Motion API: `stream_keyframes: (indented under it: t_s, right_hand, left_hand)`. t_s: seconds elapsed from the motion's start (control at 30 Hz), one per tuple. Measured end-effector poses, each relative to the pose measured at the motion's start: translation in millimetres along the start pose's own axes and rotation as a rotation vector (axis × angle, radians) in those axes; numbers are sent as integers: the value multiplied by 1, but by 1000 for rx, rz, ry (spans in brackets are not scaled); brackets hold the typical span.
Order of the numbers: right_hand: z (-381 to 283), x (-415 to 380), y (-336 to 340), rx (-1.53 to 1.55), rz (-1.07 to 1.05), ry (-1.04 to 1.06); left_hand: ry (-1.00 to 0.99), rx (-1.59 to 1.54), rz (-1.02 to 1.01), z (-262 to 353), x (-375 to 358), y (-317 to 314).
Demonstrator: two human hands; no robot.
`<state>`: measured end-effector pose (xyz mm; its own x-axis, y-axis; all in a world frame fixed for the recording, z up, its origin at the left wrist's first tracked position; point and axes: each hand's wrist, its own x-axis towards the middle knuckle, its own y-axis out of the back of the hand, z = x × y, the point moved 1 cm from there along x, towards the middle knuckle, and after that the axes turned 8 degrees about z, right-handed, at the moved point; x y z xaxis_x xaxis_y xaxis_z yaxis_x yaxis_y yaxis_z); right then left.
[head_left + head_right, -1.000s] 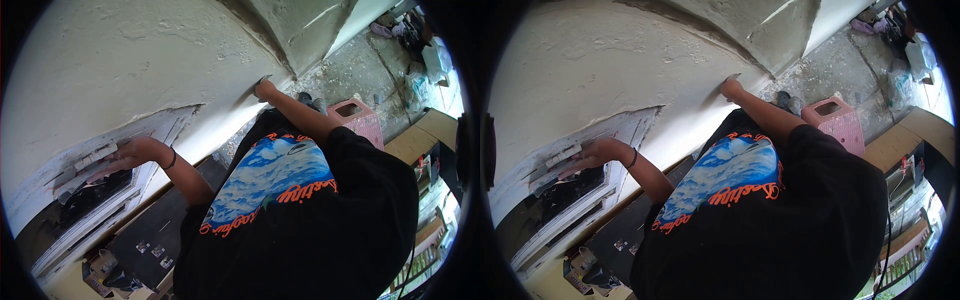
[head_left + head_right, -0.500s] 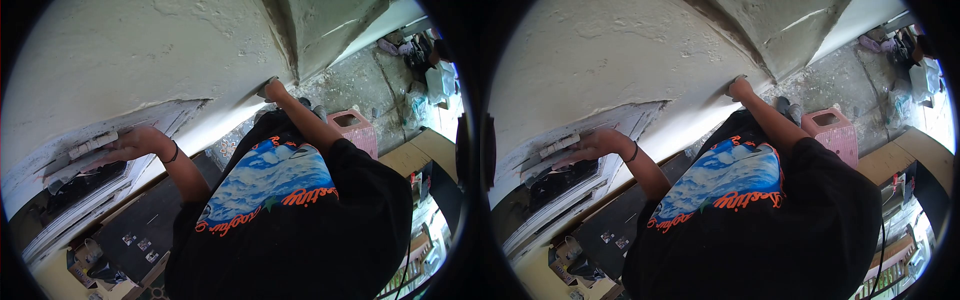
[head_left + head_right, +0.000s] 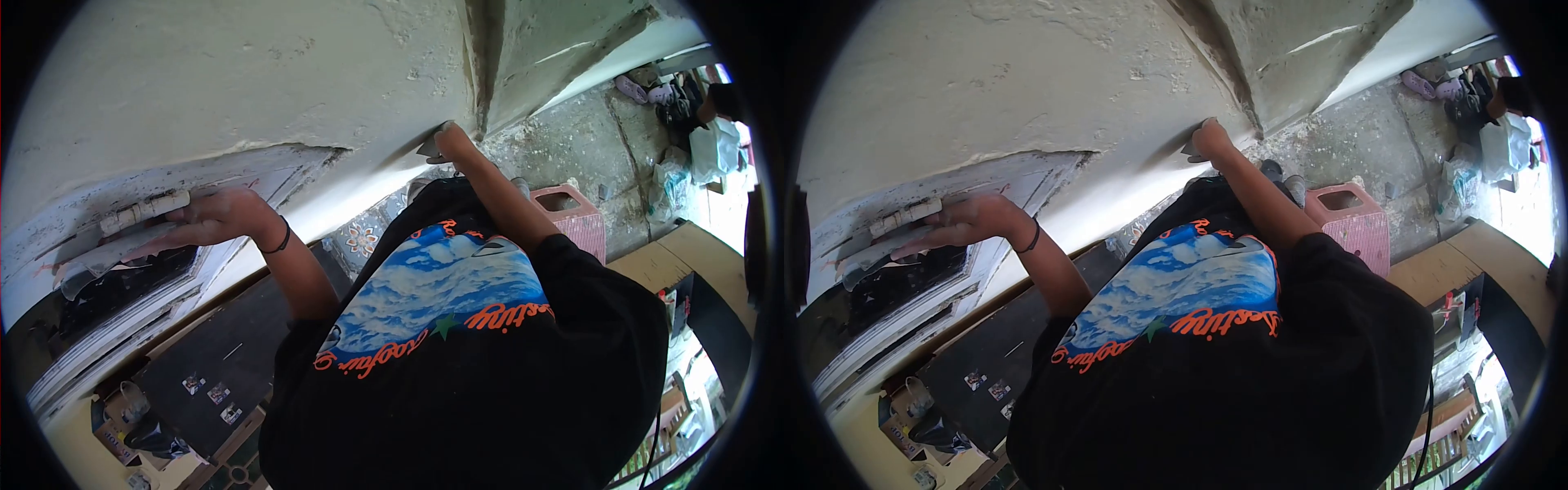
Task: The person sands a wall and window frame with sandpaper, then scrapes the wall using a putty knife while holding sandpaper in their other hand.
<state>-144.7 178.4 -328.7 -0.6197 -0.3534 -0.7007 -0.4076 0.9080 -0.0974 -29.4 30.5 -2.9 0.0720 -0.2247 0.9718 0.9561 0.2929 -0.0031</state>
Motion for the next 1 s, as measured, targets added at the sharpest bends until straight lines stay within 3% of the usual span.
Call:
stream_keyframes:
  t_s: [0.07,0.17,0.2,0.3,0.33,0.4,0.47,0.5,0.53,0.6,0.7,0.73,0.77,0.8,0.87,0.93,1.0]
  right_hand:
    - [26,32,10,-173,-186,106]
    - [17,29,6,-68,-6,-67]
    - [-4,4,2,-47,-39,-49]
    - [26,25,6,-124,-29,205]
    - [56,63,12,-240,-204,340]
    - [57,63,15,-365,-386,468]
    - [61,60,4,-286,-152,346]
    - [54,47,-1,-227,-74,294]
    - [49,38,-3,-198,-57,268]
    - [53,45,0,-238,-105,281]
    - [112,116,5,-284,-201,428]
    - [92,95,1,-439,-187,541]
    - [72,73,-2,-600,-157,660]
    - [48,49,-6,-750,-113,776]
    - [3,-5,0,93,-118,-6]
    - [59,66,5,-96,-55,46]
    - [67,83,6,-273,2,113]
  left_hand:
    - [-47,75,0,-6,1,1]
    - [-115,164,-9,-6,-1,7]
    - [-139,173,-25,-6,-1,4]
    - [-73,32,-9,-10,-1,0]
    - [-24,-32,1,-9,-3,0]
    - [-2,75,0,5,-3,0]
    - [7,170,8,8,-3,-2]
    - [45,28,9,5,-6,-3]
    - [84,-112,-1,2,-6,-3]
    - [66,14,-5,10,-4,-3]
    - [-15,155,-4,3,-5,4]
    - [-95,160,-8,-2,-7,1]
    - [2,-46,3,-5,-12,-2]
    - [0,-46,-6,-7,-11,0]
    - [-11,58,-10,-9,-12,1]
    - [-41,89,-19,1,-9,2]
    - [-85,114,-17,3,-9,0]
